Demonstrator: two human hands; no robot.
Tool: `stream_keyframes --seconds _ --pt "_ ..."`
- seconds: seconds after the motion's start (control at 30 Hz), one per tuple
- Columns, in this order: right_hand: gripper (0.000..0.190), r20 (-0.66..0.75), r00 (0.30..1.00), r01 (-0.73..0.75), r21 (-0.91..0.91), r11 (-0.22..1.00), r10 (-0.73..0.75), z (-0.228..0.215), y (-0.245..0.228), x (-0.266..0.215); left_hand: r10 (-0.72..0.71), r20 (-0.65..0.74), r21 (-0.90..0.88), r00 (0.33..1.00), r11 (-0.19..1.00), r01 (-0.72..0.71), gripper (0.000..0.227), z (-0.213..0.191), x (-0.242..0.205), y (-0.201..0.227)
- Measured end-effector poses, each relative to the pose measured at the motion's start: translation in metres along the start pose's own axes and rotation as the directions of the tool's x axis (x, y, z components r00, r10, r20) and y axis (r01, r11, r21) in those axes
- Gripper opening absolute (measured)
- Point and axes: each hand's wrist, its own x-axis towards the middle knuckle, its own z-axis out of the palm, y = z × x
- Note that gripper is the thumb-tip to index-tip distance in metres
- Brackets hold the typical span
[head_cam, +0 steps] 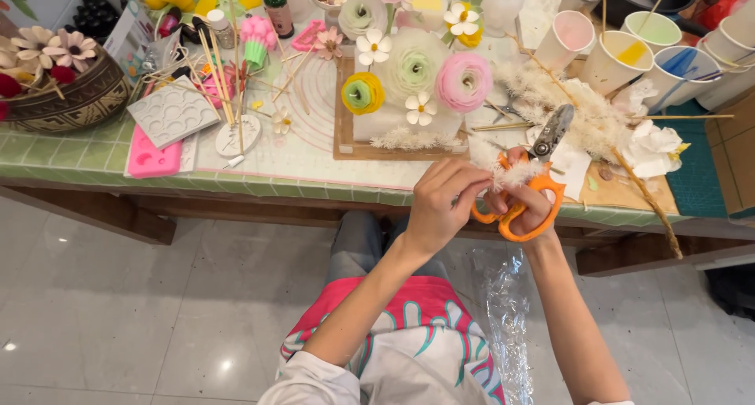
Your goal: Trimming and arranging decorative dried plants and flowers into a floral display.
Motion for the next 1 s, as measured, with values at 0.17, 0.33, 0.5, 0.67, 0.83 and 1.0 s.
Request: stream_keyframes --seconds 0.17,0.33,0.5,0.67,0.83,1.0 --pt "0.038 0.158 0.987 -0.024 0.002 1.0 0.023 0.006 0.009 0.009 -0.017 0.053 -0.062 0.998 0.998 0.021 0.016 -0.016 -0.004 -0.008" --pt "0.04 0.11 0.993 -0.017 -0.206 0.978 0.041 0.024 0.009 0.019 -0.012 -0.031 0.036 0.999 0.999 0.013 0.017 -0.055 -0.016 -0.025" --pt "0.029 0.027 1.0 -0.005 -0.187 0.982 0.01 0.001 0.013 0.025 -0.072 -0.217 0.26 0.973 0.957 0.129 0.018 -0.12 -0.03 -0.066" --pt "0.028 -0.01 1.0 -0.024 -0.13 0.991 0.023 -0.007 0.017 0.029 -0.066 -0.264 0.362 0.962 0.918 0.162 0.013 -0.134 -0.015 -0.091" --pt "0.026 0.029 0.999 -0.031 -0.097 0.995 0.034 -0.014 0.018 0.03 -0.02 -0.123 0.413 0.992 0.908 0.07 0.011 -0.126 -0.004 -0.112" --pt "0.025 0.014 0.998 -0.057 -0.064 0.996 0.058 -0.021 0.019 0.032 0.072 0.094 0.52 0.993 0.847 -0.11 0.012 -0.125 0.002 -0.124"
